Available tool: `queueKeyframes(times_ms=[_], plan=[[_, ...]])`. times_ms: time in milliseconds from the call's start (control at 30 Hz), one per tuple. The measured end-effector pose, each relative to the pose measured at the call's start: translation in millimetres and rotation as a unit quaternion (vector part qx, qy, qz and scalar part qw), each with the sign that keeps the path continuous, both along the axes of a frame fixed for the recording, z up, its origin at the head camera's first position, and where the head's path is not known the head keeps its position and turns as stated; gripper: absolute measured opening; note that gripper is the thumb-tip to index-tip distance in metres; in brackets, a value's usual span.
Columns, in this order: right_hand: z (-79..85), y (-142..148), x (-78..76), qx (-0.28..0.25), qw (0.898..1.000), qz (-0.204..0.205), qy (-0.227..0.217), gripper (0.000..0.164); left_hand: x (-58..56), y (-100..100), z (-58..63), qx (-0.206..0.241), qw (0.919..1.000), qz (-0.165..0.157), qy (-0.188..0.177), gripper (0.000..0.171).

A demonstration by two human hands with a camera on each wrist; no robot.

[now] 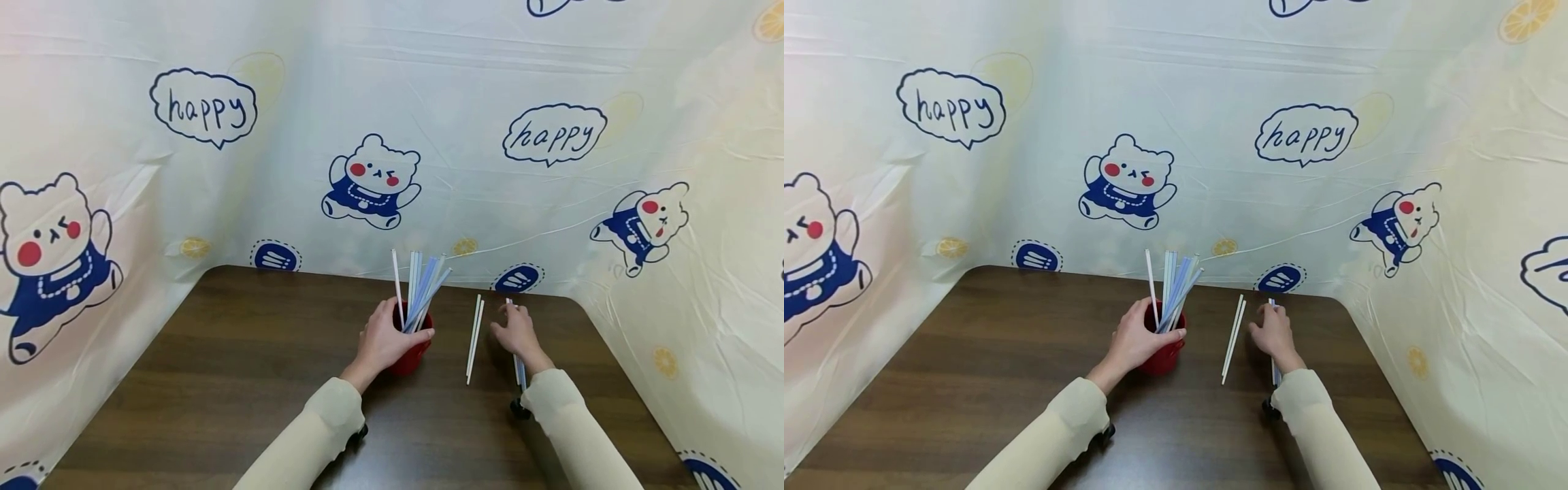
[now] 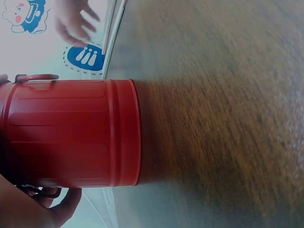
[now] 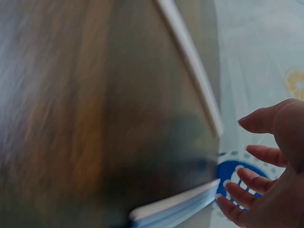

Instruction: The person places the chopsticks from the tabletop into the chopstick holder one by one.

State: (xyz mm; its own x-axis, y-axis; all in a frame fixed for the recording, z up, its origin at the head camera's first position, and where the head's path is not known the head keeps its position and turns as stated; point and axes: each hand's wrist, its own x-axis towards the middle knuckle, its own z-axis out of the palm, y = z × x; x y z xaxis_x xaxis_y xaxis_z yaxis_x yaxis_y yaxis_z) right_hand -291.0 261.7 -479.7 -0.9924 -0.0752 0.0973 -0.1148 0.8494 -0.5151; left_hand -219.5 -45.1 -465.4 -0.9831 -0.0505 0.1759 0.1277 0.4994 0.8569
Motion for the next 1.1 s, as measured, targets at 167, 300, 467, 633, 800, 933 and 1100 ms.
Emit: queueKeyframes(times_ms=[167, 300, 467, 633, 800, 933, 1100], plan=[[-8.8, 13.9, 1.4, 0.039, 0.998, -0.025, -0.037, 0.049, 0.8, 0.3, 0.8, 0.002, 1.0000, -0.003, 0.000, 0.079], [-13.0, 20.4, 2.9, 0.052, 0.997, -0.032, -0.041, 0.046, 0.8, 0.8, 0.3, -0.004, 1.0000, -0.001, -0.001, 0.079], [-15.6, 25.5, -0.3, 0.046, 0.998, -0.031, -0.038, 0.039, 0.1, 1.2, 1.1, -0.007, 1.0000, 0.004, -0.001, 0.078], [-20.2, 30.4, -1.7, 0.040, 0.997, -0.050, -0.043, 0.040, 0.3, 0.8, 0.4, -0.005, 1.0000, 0.004, 0.001, 0.078], [-21.3, 32.4, -1.2, 0.036, 0.996, -0.066, -0.041, 0.043, 0.5, 0.2, -1.5, -0.005, 1.0000, 0.003, 0.002, 0.078], [-20.0, 32.7, -1.1, 0.039, 0.997, -0.059, -0.022, 0.032, 0.4, 0.2, -1.4, -0.002, 1.0000, 0.004, 0.005, 0.077], [-16.8, 32.3, -0.8, 0.035, 0.996, -0.068, -0.033, 0.026, 0.3, 0.0, -1.0, -0.001, 1.0000, 0.003, 0.001, 0.078]])
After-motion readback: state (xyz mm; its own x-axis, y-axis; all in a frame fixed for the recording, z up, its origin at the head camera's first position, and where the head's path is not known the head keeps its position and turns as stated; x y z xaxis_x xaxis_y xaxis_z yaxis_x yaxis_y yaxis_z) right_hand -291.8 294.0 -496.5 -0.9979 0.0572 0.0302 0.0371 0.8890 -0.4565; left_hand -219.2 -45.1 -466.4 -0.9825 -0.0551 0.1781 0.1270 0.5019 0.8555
